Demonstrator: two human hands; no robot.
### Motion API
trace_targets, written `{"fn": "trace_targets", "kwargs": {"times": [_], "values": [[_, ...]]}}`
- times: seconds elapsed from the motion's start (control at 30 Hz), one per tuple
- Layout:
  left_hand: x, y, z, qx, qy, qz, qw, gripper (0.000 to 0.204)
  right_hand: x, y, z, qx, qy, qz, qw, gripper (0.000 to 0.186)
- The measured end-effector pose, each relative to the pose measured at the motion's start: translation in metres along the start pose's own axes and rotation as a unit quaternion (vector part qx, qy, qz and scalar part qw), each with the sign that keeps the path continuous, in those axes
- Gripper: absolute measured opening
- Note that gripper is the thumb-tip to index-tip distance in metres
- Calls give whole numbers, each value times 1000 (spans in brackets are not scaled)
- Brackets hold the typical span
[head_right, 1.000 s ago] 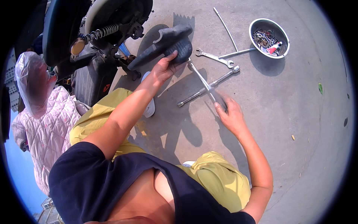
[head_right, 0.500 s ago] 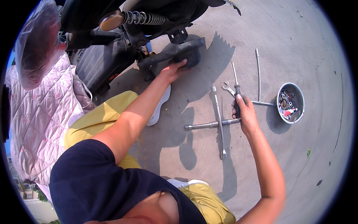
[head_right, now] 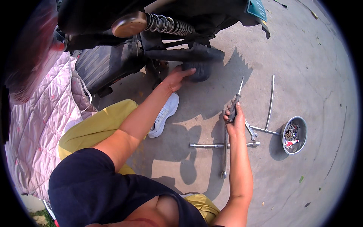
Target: The person removes a plastic cover from the rear of a scooter using a screwdriver, then reattaches it and tightens the screws. The person works on the scooter's rear fender area while sitting on the ground.
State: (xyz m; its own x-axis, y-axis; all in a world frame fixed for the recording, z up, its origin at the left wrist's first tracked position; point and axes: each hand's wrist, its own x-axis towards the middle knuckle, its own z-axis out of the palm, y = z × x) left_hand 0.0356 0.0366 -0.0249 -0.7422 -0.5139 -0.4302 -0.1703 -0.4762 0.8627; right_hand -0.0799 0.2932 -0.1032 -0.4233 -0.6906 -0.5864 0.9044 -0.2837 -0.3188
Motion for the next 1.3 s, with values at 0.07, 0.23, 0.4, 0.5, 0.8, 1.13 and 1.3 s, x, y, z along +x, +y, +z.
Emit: {"fn": "trace_targets", "kwargs": {"times": [0.07,0.23,0.4,0.5,0.8,1.13,1.3], "values": [[3,2,3,-17,1,-6,1000,54,4,0,-3,1,6,1,1000,26],[2,14,13,-19,0,-45,999,51,10,-5,-8,16,21,9,1000,26],[8,13,13,0,4,-45,999,50,17,-2,-8,18,53,24,998,28],[17,13,16,-16,30,-23,999,49,18,-1,-10,27,45,28,998,26],[35,17,12,-8,11,-11,1000,52,16,5,-17,45,20,37,998,25],[34,19,17,5,57,7,998,52,13,5,-23,19,57,47,997,28],[39,11,13,-6,32,62,998,53,3,12,-14,-33,42,46,998,27]]}}
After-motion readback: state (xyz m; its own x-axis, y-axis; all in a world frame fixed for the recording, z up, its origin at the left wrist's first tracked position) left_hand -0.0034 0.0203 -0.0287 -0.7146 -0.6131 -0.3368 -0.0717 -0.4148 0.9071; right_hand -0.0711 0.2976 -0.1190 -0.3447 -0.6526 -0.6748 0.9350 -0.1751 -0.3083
